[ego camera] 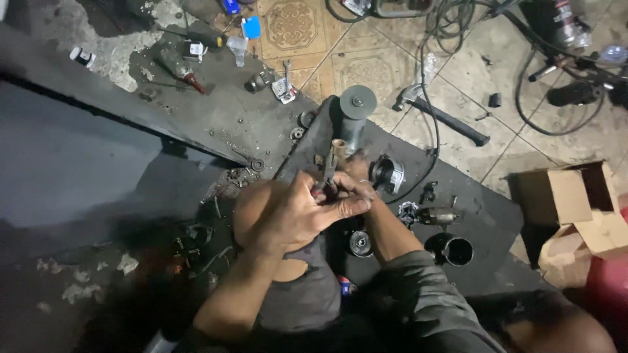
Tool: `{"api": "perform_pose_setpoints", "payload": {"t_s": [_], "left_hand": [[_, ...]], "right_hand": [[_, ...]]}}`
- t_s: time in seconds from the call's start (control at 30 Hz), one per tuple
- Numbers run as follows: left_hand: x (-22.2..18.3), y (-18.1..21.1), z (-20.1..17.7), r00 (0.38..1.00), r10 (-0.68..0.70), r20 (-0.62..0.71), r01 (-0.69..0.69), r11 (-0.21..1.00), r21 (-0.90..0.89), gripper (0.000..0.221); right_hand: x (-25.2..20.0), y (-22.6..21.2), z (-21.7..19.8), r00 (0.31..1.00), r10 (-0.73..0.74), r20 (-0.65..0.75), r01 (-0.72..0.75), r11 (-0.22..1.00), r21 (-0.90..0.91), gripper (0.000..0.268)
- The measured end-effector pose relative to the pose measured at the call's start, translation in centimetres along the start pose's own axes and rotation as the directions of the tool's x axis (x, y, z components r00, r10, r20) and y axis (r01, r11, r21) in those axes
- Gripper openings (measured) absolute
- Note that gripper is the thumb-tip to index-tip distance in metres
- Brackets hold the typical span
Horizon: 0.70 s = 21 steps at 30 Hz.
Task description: The person uses an angle grinder to cut a metal ring from a cylindrical mechanical part, then disassembles the part by hand, removes internal components, and reassembles it with a wrench.
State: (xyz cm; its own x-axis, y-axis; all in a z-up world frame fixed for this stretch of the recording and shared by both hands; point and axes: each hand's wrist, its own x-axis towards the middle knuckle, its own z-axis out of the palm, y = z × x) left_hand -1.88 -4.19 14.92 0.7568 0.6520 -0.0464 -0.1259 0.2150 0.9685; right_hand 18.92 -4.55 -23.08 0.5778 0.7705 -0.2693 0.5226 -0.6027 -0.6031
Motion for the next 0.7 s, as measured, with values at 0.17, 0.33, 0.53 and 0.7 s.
{"api": "perform_pose_setpoints", "payload": {"t_s": [0.17, 0.33, 0.53, 0.7], "left_hand": [[-0.3, 0.6, 0.7, 0.996, 0.076, 0.055, -0.080, 0.995, 0.068, 0.023], [-0.2, 0.4, 1.7, 0.987, -0.009, 0.162, -0.018, 0.986, 0.166, 0.019], [-1.0, -2.6, 3.7, 0.932, -0.238, 0.273, 0.049, 0.830, 0.556, 0.016], [-1.2, -6.0, 6.2, 0.861, -0.309, 0.405, -0.191, 0.540, 0.819, 0.033]], "right_hand": [[-0.2, -0.7, -2.5, 0.999, 0.005, 0.043, -0.005, 1.000, 0.005, 0.040], [-2.3, 1.1, -4.9, 0.995, 0.059, 0.078, -0.060, 0.998, 0.014, 0.024], [-21.5, -9.0, -27.1, 0.995, -0.048, 0.085, -0.008, 0.828, 0.560, 0.048], [-29.6, -7.5, -34.0, 0.971, -0.237, -0.008, 0.171, 0.675, 0.718, 0.060]]}}
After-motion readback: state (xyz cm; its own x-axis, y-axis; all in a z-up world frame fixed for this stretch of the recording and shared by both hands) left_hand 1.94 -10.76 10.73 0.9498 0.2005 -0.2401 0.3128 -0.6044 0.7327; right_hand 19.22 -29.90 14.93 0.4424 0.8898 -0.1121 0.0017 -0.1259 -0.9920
